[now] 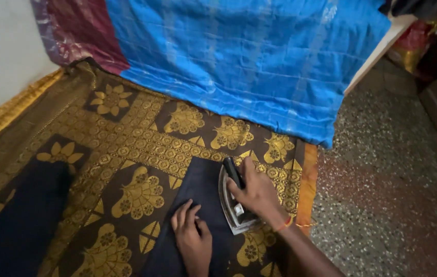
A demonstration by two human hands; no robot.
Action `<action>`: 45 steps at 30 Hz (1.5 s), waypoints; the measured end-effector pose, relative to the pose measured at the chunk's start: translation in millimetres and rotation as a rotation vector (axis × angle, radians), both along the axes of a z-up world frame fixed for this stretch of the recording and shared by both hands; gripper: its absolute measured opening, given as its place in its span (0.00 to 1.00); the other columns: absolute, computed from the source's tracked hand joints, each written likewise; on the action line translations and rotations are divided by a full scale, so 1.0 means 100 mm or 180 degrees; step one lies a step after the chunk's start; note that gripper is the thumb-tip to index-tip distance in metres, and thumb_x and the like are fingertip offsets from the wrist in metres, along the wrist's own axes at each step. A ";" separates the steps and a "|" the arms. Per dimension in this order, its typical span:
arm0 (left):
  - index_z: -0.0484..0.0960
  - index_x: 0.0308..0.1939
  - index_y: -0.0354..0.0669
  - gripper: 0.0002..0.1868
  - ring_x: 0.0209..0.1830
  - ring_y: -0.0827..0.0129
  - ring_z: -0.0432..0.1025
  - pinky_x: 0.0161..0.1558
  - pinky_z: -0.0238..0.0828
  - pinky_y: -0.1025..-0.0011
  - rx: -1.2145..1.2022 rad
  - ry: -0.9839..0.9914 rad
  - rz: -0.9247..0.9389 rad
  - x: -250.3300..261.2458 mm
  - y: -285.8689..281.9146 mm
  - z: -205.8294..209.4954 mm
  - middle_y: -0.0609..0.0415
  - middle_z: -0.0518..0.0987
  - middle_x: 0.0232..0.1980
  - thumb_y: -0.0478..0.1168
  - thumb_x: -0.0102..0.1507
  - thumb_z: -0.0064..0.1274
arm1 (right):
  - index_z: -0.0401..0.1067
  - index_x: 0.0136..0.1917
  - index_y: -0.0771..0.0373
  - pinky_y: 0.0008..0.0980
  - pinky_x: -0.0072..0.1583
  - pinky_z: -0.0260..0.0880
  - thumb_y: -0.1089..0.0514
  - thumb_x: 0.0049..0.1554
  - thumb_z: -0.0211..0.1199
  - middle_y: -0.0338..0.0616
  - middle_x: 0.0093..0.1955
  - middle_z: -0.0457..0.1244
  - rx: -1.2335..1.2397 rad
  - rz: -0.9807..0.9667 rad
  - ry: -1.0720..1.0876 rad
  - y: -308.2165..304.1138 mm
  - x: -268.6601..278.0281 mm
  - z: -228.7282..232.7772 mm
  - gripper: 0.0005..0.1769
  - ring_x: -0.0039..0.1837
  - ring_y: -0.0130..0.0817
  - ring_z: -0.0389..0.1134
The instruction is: The person unfolds a dark pair of trousers on a patterned bedsheet, smooths them out, and uses an electric iron to press the fabric. The person irons the leg sections and the waist area, adjusting the garment with their hands between passes.
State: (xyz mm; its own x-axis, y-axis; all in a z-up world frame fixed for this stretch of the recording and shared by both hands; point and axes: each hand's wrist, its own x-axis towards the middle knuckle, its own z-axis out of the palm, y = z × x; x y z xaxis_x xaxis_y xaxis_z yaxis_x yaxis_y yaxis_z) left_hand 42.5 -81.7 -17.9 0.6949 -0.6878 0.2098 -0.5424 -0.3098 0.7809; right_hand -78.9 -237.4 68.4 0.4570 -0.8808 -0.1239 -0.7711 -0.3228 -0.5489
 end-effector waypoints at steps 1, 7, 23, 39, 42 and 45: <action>0.82 0.47 0.34 0.16 0.62 0.44 0.68 0.59 0.67 0.52 -0.0062 -0.0049 -0.0038 0.01 -0.01 0.01 0.44 0.78 0.61 0.26 0.57 0.47 | 0.59 0.55 0.61 0.42 0.35 0.71 0.43 0.56 0.67 0.50 0.33 0.67 0.0260 -0.0064 0.0070 0.04 -0.01 0.04 0.27 0.31 0.44 0.70; 0.81 0.47 0.33 0.14 0.62 0.44 0.68 0.60 0.66 0.50 -0.0065 -0.0076 -0.0057 -0.01 0.01 0.10 0.43 0.77 0.61 0.25 0.59 0.46 | 0.60 0.56 0.60 0.39 0.32 0.60 0.45 0.56 0.68 0.51 0.25 0.64 0.0423 -0.0448 -0.0097 0.36 -0.17 0.17 0.25 0.24 0.37 0.61; 0.81 0.48 0.32 0.16 0.63 0.43 0.68 0.60 0.66 0.50 -0.0221 -0.0162 -0.0106 -0.03 0.01 0.04 0.42 0.77 0.61 0.25 0.58 0.48 | 0.65 0.46 0.59 0.38 0.33 0.63 0.40 0.57 0.64 0.43 0.28 0.65 -0.0327 -0.0736 -0.0467 0.04 0.03 0.00 0.21 0.28 0.35 0.66; 0.81 0.49 0.31 0.16 0.62 0.43 0.68 0.57 0.68 0.50 -0.0124 -0.0112 -0.0140 -0.01 0.01 0.06 0.41 0.77 0.62 0.25 0.59 0.47 | 0.65 0.47 0.59 0.42 0.31 0.62 0.37 0.58 0.61 0.40 0.26 0.64 -0.0473 -0.0623 -0.0295 0.15 -0.02 -0.03 0.23 0.25 0.38 0.65; 0.81 0.49 0.31 0.15 0.62 0.43 0.69 0.57 0.69 0.51 -0.0312 -0.0217 -0.0136 -0.03 0.02 0.07 0.42 0.77 0.61 0.25 0.59 0.46 | 0.66 0.49 0.59 0.45 0.34 0.65 0.37 0.58 0.62 0.43 0.29 0.65 -0.0646 -0.0612 -0.0308 -0.07 0.10 -0.07 0.24 0.30 0.43 0.69; 0.81 0.52 0.30 0.16 0.67 0.44 0.67 0.61 0.69 0.52 -0.0100 -0.0081 -0.0190 -0.06 0.03 0.06 0.41 0.76 0.64 0.27 0.62 0.44 | 0.66 0.50 0.59 0.49 0.37 0.67 0.37 0.58 0.63 0.45 0.30 0.66 -0.0639 -0.0652 -0.0183 -0.23 0.16 -0.10 0.24 0.35 0.48 0.71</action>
State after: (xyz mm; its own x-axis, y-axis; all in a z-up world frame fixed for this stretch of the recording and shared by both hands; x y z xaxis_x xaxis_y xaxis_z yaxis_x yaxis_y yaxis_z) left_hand 36.7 -79.1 -11.5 0.6470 -0.7207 0.2490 -0.5790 -0.2519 0.7755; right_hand -62.5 -260.1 58.0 0.2683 -0.9597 0.0832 -0.8008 -0.2702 -0.5345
